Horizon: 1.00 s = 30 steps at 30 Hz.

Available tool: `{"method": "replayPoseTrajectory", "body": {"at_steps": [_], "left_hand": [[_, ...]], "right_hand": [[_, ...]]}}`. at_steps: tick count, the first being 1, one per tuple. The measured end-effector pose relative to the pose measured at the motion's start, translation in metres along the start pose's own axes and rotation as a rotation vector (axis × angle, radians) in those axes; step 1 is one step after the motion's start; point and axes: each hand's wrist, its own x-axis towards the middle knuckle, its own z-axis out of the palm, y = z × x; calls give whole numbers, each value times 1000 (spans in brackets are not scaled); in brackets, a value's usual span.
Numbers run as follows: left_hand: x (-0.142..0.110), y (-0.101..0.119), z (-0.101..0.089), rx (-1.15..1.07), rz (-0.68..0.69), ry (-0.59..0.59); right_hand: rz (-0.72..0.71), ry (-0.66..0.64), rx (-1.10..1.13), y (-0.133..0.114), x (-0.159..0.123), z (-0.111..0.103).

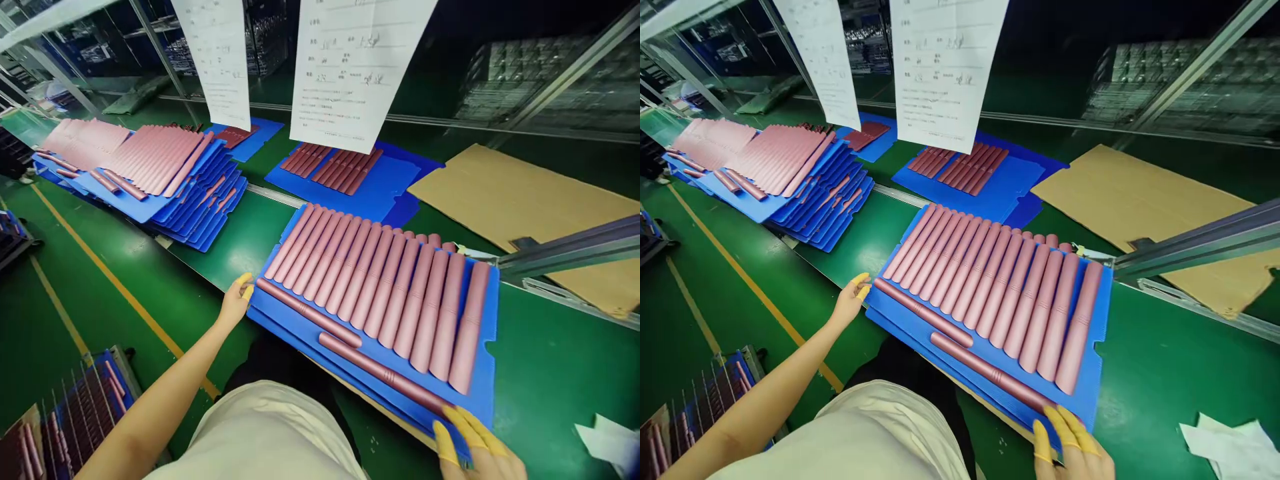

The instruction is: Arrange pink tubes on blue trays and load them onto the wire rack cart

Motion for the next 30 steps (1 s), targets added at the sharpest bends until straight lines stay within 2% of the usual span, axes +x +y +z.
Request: {"method": "replayPoseTrajectory", "body": {"at_steps": [3, 9, 14, 19, 22, 25, 27, 30], "left_hand": [[11, 7, 7, -11, -40, -34], [13, 13, 15, 51, -111, -86], [3, 13, 21, 109, -55, -160], [-1, 15, 26, 192, -2, -180], [-6, 25, 26, 318, 144, -119], [-20, 41, 28, 462, 445, -42], [-33, 51, 34, 511, 624, -105], [-54, 61, 54, 558, 804, -283]], "right_hand": [[-31, -10, -27, -11, 12, 4], [64, -53, -144, -12, 5, 14], [25, -85, -113, -14, 10, 23], [-12, -124, -35, -22, 16, 30], [-23, -128, -21, -29, 18, 31], [13, -81, 15, -30, 20, 26], [67, -8, 48, -24, 19, 18], [164, 103, 42, -6, 17, 3]]}}
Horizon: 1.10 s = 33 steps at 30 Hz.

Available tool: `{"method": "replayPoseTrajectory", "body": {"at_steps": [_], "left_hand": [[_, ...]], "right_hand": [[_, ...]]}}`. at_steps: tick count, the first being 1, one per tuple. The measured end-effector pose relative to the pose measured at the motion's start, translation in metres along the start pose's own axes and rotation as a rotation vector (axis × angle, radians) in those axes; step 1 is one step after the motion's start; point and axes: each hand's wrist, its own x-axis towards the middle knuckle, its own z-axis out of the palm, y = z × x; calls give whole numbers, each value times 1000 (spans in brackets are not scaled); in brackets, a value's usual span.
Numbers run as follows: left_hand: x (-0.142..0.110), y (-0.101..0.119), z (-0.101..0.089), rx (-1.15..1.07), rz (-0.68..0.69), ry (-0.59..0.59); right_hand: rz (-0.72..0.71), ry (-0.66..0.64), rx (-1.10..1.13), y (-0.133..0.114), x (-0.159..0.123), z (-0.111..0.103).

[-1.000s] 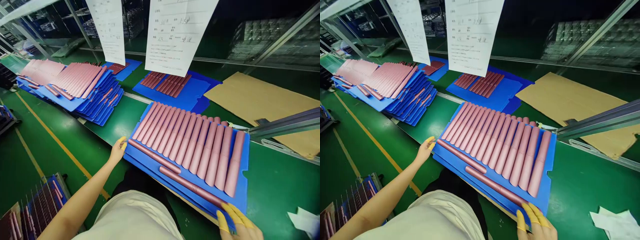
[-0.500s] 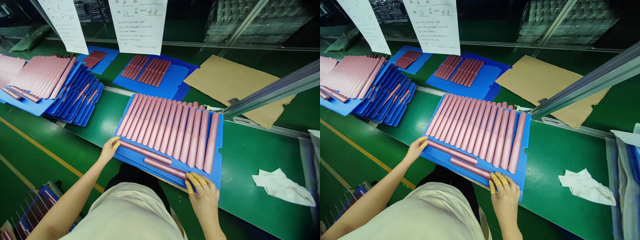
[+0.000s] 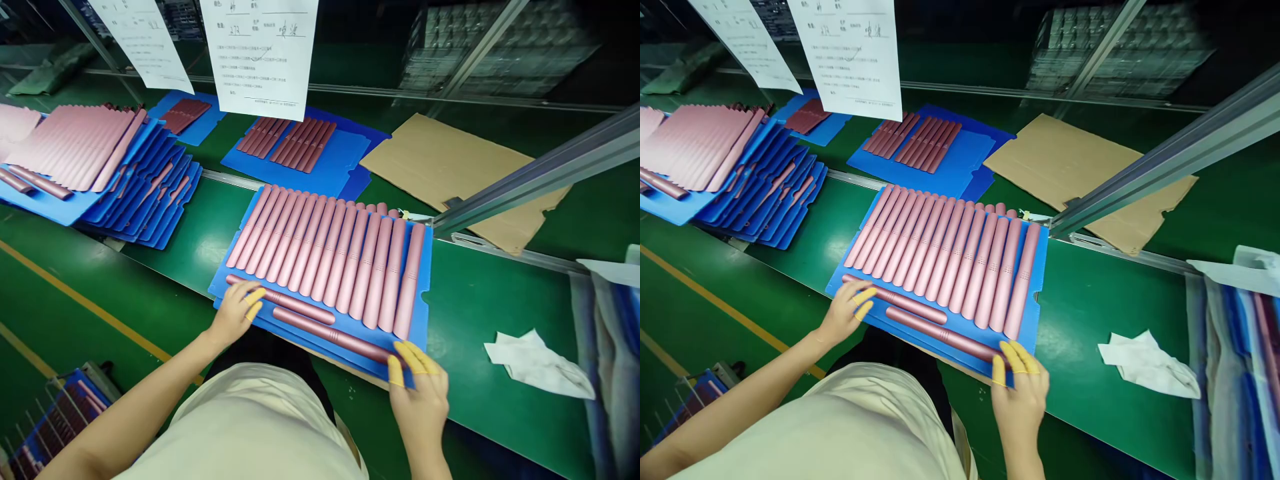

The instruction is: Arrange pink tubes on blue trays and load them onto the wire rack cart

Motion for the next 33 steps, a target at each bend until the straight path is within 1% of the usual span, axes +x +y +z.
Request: {"method": "replayPoseTrajectory", "body": {"at_steps": [3, 6, 9, 13, 20, 23, 27, 30, 33], "left_hand": [[4, 24, 19, 3, 125, -101], [12, 40, 36, -7, 172, -196], [17, 47, 44, -3, 190, -272], [17, 48, 46, 30, 205, -291], [12, 48, 45, 110, 220, -223], [12, 49, 43, 135, 214, -219], [14, 50, 39, 140, 222, -262], [18, 52, 38, 116, 253, -290], [23, 56, 42, 91, 282, -332]], "right_hand": [[101, 38, -70, 18, 0, -15], [189, 31, -111, 29, -7, -22], [212, 18, -105, 30, -18, -21], [168, -3, -74, 24, -30, -14], [171, 15, -36, 26, -39, -6], [203, 18, 1, 25, -39, -5], [287, 65, 64, 24, -37, -6], [361, 140, 38, 36, -36, -9], [456, 216, -11, 65, -37, -12]]}}
